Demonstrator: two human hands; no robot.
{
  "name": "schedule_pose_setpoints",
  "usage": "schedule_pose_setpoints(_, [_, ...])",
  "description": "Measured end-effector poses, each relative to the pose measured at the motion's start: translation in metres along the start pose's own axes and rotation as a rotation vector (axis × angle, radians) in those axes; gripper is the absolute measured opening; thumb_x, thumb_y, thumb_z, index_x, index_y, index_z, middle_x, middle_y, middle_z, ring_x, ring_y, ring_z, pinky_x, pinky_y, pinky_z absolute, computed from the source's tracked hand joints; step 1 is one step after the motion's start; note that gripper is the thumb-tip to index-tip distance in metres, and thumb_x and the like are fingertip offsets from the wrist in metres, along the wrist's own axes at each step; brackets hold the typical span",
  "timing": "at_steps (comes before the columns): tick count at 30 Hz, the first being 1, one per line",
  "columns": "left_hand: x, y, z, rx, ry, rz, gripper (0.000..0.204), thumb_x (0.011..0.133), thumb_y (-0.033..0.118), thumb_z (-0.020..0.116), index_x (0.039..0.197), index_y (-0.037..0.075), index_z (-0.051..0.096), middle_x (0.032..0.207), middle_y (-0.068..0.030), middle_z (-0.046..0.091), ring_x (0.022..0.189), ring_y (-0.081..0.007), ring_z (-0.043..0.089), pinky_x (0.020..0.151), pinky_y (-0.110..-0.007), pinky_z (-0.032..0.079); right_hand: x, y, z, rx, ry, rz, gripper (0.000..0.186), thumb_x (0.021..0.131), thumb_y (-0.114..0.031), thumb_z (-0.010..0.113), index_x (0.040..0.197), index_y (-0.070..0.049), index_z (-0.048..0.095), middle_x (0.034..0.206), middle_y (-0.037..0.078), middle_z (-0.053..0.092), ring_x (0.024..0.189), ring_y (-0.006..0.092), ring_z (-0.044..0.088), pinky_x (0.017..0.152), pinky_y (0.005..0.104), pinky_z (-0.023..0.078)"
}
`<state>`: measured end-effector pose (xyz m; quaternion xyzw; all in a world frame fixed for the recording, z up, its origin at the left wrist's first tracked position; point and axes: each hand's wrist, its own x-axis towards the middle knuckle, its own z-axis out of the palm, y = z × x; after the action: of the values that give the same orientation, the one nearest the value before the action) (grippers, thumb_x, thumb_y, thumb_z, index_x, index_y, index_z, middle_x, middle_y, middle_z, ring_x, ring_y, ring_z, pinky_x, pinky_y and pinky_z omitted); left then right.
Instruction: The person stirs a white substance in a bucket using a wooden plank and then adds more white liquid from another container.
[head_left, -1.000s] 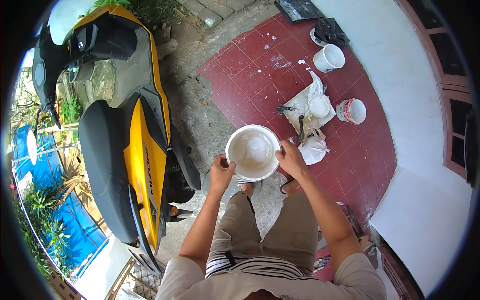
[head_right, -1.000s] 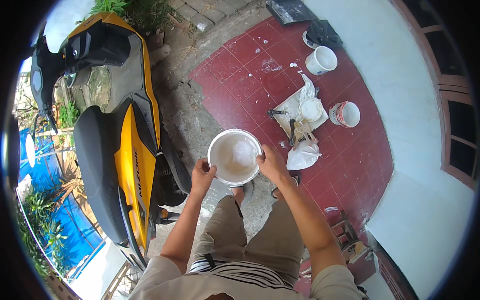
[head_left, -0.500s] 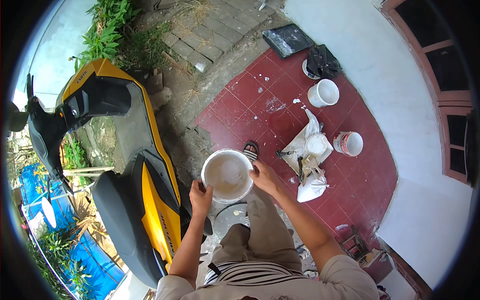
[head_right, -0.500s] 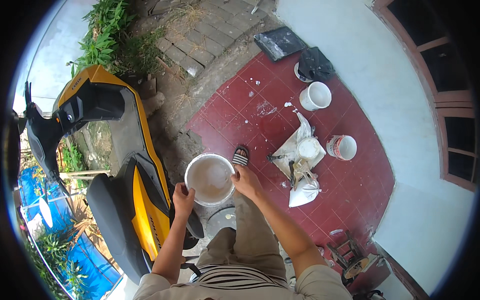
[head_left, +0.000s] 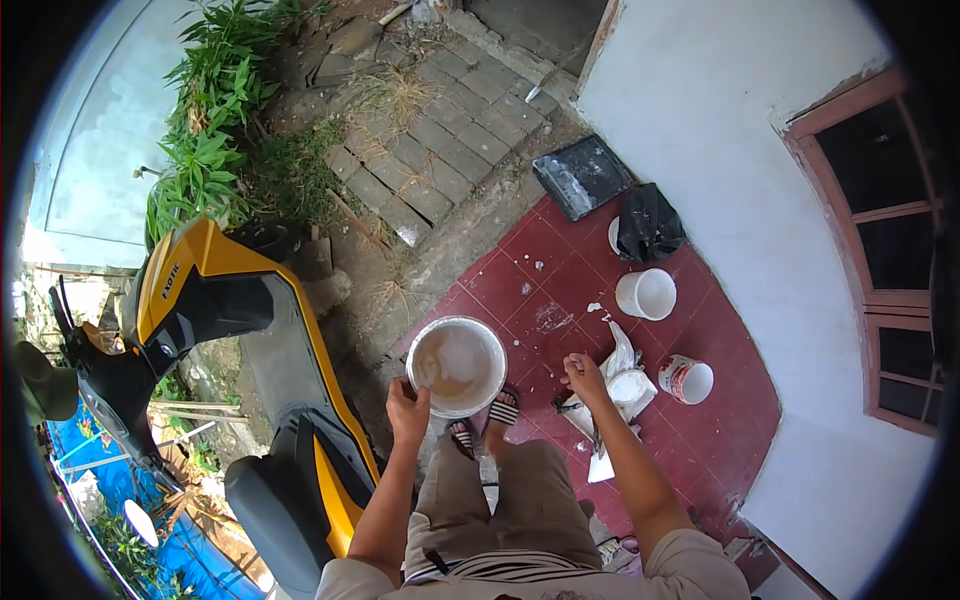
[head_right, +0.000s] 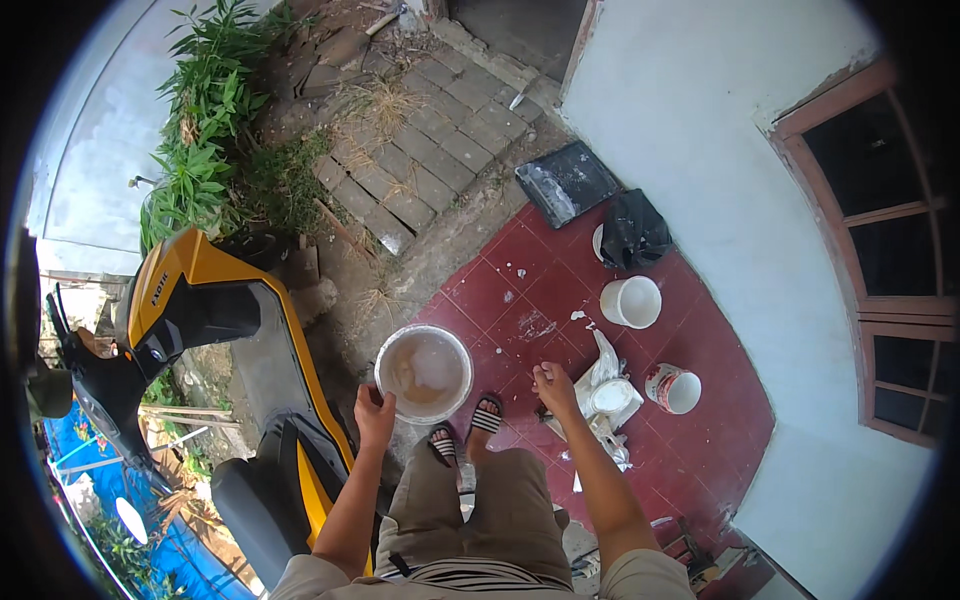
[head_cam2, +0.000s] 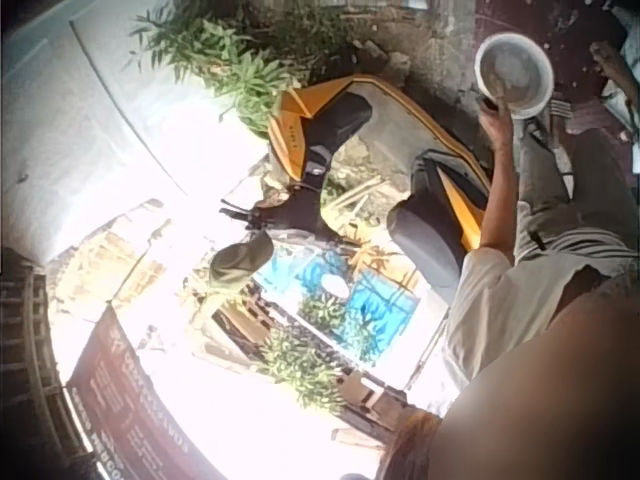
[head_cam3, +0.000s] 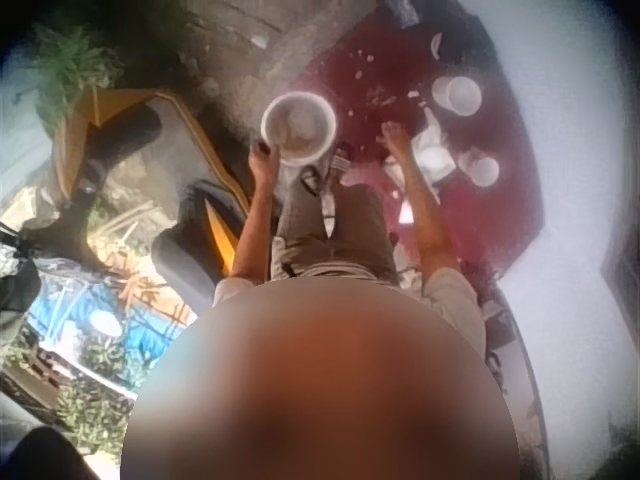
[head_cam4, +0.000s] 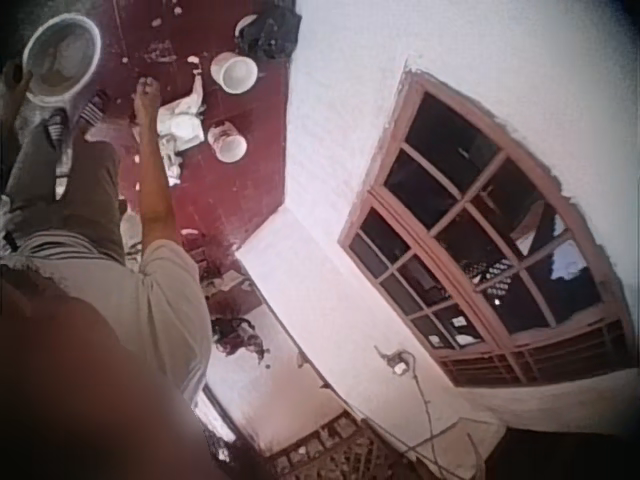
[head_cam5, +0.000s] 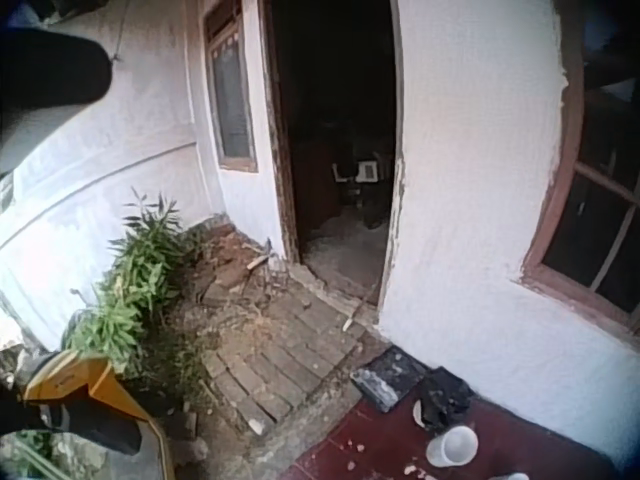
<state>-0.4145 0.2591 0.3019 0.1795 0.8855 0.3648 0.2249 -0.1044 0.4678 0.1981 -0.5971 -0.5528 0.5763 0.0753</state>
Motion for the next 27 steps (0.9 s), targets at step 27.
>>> schedule_pose_setpoints(27, [0.505,0.059,0.133,-0.238,0.189,-0.029,0.022,0.082,0.006,0.071,0.095,-0.002,0.056,0.073,-0.0057,0.054,0.064,-0.0159,0.05,0.061,-0.034,0.046,0.584,-0.316,-0.008,-0.002,0.295,-0.012,0.036,0.101,-0.024,0.067,0.126,0.0,0.058,0.106,0.011,0.07,0.08,0.0188,0.072,0.06,0.0326,0.06])
